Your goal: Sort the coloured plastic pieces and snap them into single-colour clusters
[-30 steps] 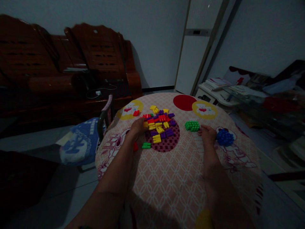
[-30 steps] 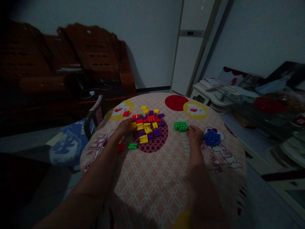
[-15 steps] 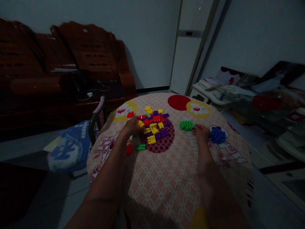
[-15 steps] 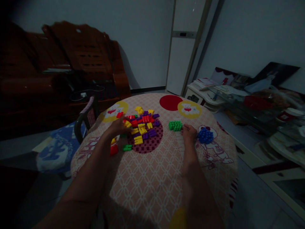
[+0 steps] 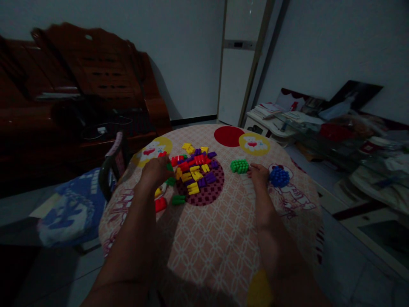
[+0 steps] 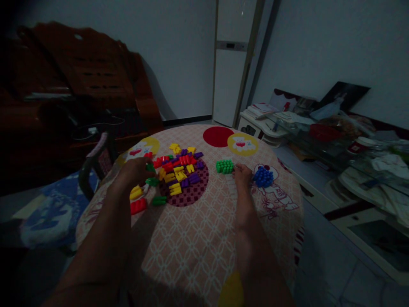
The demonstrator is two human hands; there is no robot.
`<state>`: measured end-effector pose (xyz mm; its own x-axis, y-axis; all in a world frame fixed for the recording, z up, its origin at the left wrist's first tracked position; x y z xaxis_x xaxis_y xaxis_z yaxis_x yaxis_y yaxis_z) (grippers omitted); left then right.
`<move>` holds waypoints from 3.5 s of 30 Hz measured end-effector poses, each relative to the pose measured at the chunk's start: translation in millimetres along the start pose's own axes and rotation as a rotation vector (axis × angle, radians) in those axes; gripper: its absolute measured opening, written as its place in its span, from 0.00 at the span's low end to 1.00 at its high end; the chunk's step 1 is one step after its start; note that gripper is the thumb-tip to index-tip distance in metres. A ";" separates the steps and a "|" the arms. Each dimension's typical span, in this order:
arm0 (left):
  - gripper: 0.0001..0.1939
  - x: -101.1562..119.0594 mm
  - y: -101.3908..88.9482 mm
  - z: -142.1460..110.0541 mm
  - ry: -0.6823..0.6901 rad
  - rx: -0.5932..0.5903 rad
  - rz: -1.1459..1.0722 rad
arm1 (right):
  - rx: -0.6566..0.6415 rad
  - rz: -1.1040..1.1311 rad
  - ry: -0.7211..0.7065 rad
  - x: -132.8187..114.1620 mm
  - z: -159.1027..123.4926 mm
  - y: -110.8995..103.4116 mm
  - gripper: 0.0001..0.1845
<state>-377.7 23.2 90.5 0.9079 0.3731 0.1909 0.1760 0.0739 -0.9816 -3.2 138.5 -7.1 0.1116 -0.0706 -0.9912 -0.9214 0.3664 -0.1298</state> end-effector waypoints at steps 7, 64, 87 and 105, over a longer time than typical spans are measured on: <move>0.13 78.0 -0.6 -6.6 0.341 0.098 -0.190 | 0.010 0.013 -0.007 1.2 -0.3 0.7 0.13; 0.14 31.9 51.1 77.4 -0.022 0.088 -0.051 | 0.009 0.002 -0.011 7.0 5.0 0.9 0.11; 0.13 241.9 103.4 -39.6 0.804 0.111 -0.481 | 0.035 -0.168 -0.172 8.7 14.1 -6.3 0.14; 0.08 237.0 104.6 -37.7 0.690 0.125 -0.399 | 0.001 -0.033 -0.076 15.7 14.4 -0.7 0.19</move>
<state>-129.8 84.5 33.0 0.8228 -0.3557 0.4434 0.5301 0.1987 -0.8243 4.5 150.6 -22.9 0.1694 -0.0121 -0.9855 -0.9164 0.3660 -0.1621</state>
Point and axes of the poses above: each hand's wrist, its own z-axis towards the middle knuckle, its own y-axis out of the palm, x = y × z, the point moved 4 cm from there along z, towards the middle knuckle, and after that the axes turned 1 degree about y, right-handed, at the moved point
